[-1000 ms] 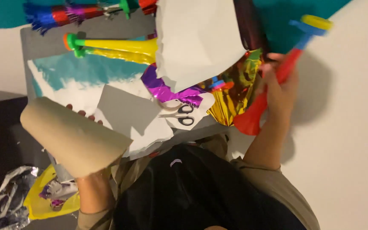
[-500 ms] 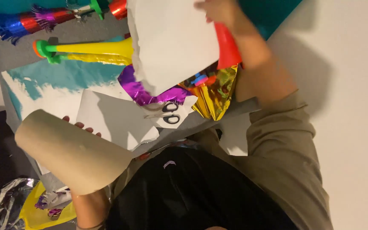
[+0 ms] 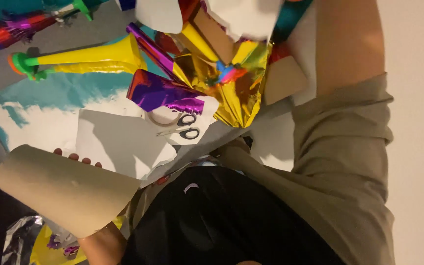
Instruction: Assembling party horns by attaching metallic fringe to plastic tubes using tape and scissors.
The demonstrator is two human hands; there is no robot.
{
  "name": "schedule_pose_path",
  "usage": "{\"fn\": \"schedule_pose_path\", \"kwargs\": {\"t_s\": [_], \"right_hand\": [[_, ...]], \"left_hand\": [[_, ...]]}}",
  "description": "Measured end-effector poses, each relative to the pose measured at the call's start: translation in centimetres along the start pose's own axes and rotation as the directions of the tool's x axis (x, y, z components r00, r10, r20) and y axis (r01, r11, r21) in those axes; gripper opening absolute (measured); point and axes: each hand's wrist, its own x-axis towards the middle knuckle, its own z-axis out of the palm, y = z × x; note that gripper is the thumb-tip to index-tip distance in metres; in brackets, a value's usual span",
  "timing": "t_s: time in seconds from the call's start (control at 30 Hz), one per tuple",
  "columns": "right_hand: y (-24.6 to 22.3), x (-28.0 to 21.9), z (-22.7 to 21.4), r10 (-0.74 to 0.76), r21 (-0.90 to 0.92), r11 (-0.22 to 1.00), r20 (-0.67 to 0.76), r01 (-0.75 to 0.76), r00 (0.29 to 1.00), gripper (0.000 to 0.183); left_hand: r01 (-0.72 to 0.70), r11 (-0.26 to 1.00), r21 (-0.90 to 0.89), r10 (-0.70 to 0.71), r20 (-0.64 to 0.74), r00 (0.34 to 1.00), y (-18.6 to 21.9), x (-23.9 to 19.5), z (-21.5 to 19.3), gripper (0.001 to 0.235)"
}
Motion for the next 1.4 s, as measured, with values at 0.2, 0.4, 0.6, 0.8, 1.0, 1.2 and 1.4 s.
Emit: {"fn": "schedule_pose_path", "kwargs": {"t_s": [0.2, 0.4, 0.6, 0.8, 1.0, 1.2, 1.4], "right_hand": [[2.4, -8.9, 7.0, -0.145, 0.125, 0.981, -0.008, 0.145, 0.989, 0.031], [-20.8, 0.5, -30.6, 0.118, -0.587, 0.787, -0.155, -0.188, 0.981, 0.044], [-17.5, -8.9, -19.7, 0.005, -0.332, 0.881, -0.707, -0.338, 0.707, 0.028], [-9.4, -7.2, -14.5, 0.196, 0.019, 0.959, -0.766, -0.284, 0.612, 0.062], [-12.8, -5.3, -17.6, -0.105, -0.179, 0.971, -0.914, -0.157, 0.392, 0.024], [-22.9, -8.6, -22.5, -0.464, -0.658, 0.698, -0.717, -0.283, 0.52, 0.032], [-26.9, -12.8, -25.0, -0.437, -0.539, 0.828, -0.793, -0.155, 0.424, 0.012]], "left_hand": [[0.051, 0.901, 0.431, 0.161, -0.441, 0.883, -0.9, -0.6, 12.6, 0.088], [-0.011, 0.847, 0.532, 0.114, -0.162, 0.98, 0.9, 0.2, 17.8, 0.089], [-0.124, 0.799, 0.588, 0.078, 0.102, 0.992, 1.2, 1.7, 19.5, 0.093], [-0.324, 0.746, 0.582, -0.068, 0.551, 0.832, 2.6, 10.4, 21.6, 0.053], [-0.167, 0.892, 0.42, -0.047, 0.453, 0.89, -6.4, 13.2, 31.9, 0.033], [-0.238, 0.918, 0.319, 0.043, 0.516, 0.856, -13.6, 19.5, 33.7, 0.016], [-0.414, 0.799, 0.436, -0.02, 0.707, 0.707, -14.6, 18.5, 35.7, 0.028]]}}
